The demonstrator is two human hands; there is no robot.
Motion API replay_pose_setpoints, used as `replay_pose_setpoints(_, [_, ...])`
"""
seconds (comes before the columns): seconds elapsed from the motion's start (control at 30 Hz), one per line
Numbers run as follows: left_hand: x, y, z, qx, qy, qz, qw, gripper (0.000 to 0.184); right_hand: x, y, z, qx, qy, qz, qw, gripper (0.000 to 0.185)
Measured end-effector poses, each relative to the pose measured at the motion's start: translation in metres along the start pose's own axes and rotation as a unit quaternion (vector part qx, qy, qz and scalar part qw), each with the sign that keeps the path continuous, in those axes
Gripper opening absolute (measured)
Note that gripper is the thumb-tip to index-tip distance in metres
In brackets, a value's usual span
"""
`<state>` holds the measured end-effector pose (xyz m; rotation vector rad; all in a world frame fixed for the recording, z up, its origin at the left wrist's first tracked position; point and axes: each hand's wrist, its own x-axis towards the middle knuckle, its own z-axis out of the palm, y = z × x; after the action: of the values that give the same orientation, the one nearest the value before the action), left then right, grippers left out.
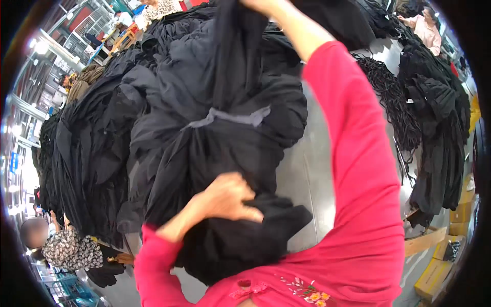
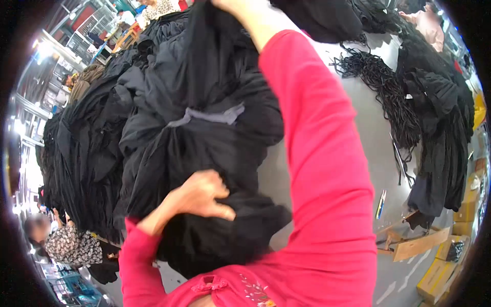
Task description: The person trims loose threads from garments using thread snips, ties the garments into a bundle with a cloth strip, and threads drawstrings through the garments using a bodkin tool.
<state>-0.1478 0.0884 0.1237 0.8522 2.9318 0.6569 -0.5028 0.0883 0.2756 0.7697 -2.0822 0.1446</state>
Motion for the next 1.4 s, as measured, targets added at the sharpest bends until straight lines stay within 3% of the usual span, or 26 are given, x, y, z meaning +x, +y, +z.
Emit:
replay_pose_setpoints(0.07, [-0.015,0.013,-0.024,-0.07,-0.131,-0.075,0.986,0.046,-0.037,-0.019,0.027,0.287,0.044,-0.078,0.954,0.036])
replay_pose_setpoints(0.1, [-0.025,0.01,-0.028,-0.126,-0.124,-0.078,0.981,0.041,-0.058,-0.022,0.047,0.359,0.142,-0.115,0.915,0.044])
replay_pose_setpoints(0.13, [-0.031,0.008,-0.029,-0.184,-0.118,-0.081,0.973,0.037,-0.093,-0.023,0.038,0.357,0.115,-0.066,0.925,0.057])
replay_pose_setpoints(0.17, [-0.025,0.014,-0.047,-0.266,-0.164,-0.189,0.931,0.028,-0.12,-0.022,0.039,0.364,0.208,-0.031,0.907,0.033])
replay_pose_setpoints(0.23, [-0.013,0.02,-0.061,-0.29,-0.03,-0.22,0.931,0.013,-0.199,-0.01,0.007,0.463,0.011,0.135,0.876,0.037])
replay_pose_setpoints(0.27, [-0.006,0.017,-0.064,-0.165,0.048,-0.151,0.973,0.011,-0.235,-0.001,0.001,0.46,-0.036,0.166,0.871,0.043])
replay_pose_setpoints(0.33, [0.012,0.002,-0.065,0.046,0.228,-0.097,0.968,0.021,-0.288,0.003,-0.016,0.526,-0.125,0.243,0.806,0.06])
replay_pose_setpoints(0.43, [0.035,-0.04,-0.049,0.133,0.226,-0.086,0.961,0.045,-0.332,0.001,-0.014,0.588,-0.21,0.279,0.729,0.095])
replay_pose_setpoints(0.5, [0.047,-0.052,-0.045,0.228,0.179,-0.153,0.945,0.054,-0.352,-0.001,0.004,0.605,-0.233,0.288,0.705,0.096])
replay_pose_setpoints(0.53, [0.052,-0.06,-0.041,0.248,0.182,-0.167,0.937,0.043,-0.356,0.0,0.018,0.624,-0.245,0.293,0.682,0.098])
replay_pose_setpoints(0.63, [0.053,-0.082,-0.034,0.254,0.186,-0.177,0.932,0.029,-0.359,-0.007,0.031,0.658,-0.328,0.313,0.602,0.067])
replay_pose_setpoints(0.67, [0.054,-0.084,-0.037,0.204,0.236,-0.161,0.936,0.016,-0.364,-0.013,0.032,0.683,-0.256,0.315,0.607,0.041])
replay_pose_setpoints(0.7, [0.052,-0.092,-0.037,0.14,0.264,-0.162,0.94,0.013,-0.363,-0.01,0.013,0.683,-0.258,0.317,0.606,0.041])
replay_pose_setpoints(0.77, [0.05,-0.11,-0.051,-0.019,0.342,-0.155,0.927,0.013,-0.337,0.007,-0.048,0.676,-0.435,0.288,0.521,0.029])
replay_pose_setpoints(0.83, [0.045,-0.127,-0.062,-0.255,0.391,-0.22,0.856,0.032,-0.359,0.015,-0.086,0.524,-0.486,-0.091,0.694,0.016])
replay_pose_setpoints(0.87, [0.041,-0.138,-0.07,-0.415,0.392,-0.252,0.782,0.041,-0.343,0.006,-0.15,0.432,-0.589,-0.054,0.681,0.014])
replay_pose_setpoints(0.9, [0.043,-0.139,-0.073,-0.492,0.411,-0.233,0.731,0.041,-0.358,-0.003,-0.163,0.704,-0.451,-0.036,0.547,0.014])
replay_pose_setpoints(0.93, [0.042,-0.136,-0.077,-0.564,0.423,-0.215,0.675,0.042,-0.363,-0.01,-0.176,0.648,-0.475,-0.002,0.595,0.014])
replay_pose_setpoints(1.03, [0.042,-0.106,-0.083,-0.562,0.462,-0.218,0.65,0.045,-0.404,-0.025,-0.169,0.515,-0.499,0.014,0.697,0.024])
replay_pose_setpoints(1.07, [0.035,-0.099,-0.086,-0.561,0.481,-0.207,0.642,0.046,-0.424,-0.022,-0.161,0.495,-0.433,-0.025,0.752,0.018])
replay_pose_setpoints(1.13, [0.012,-0.095,-0.095,-0.521,0.484,-0.157,0.685,0.048,-0.391,0.0,-0.17,0.405,-0.514,-0.035,0.756,0.015])
replay_pose_setpoints(1.2, [0.002,-0.081,-0.094,-0.551,0.479,-0.118,0.673,0.048,-0.345,0.017,-0.18,0.452,-0.361,-0.051,0.814,0.014])
replay_pose_setpoints(1.23, [-0.005,-0.082,-0.09,-0.57,0.456,-0.072,0.68,0.049,-0.334,0.015,-0.172,0.512,-0.259,0.033,0.818,0.012])
replay_pose_setpoints(1.27, [-0.001,-0.068,-0.088,-0.573,0.484,-0.071,0.657,0.049,-0.312,0.012,-0.172,0.554,-0.242,0.083,0.792,0.009])
replay_pose_setpoints(1.37, [-0.002,-0.06,-0.08,-0.583,0.504,-0.051,0.635,0.048,-0.249,-0.028,-0.159,0.634,-0.236,0.095,0.73,0.009])
replay_pose_setpoints(1.4, [-0.003,-0.056,-0.082,-0.583,0.514,-0.05,0.627,0.048,-0.233,-0.048,-0.142,0.638,-0.173,0.023,0.75,0.011])
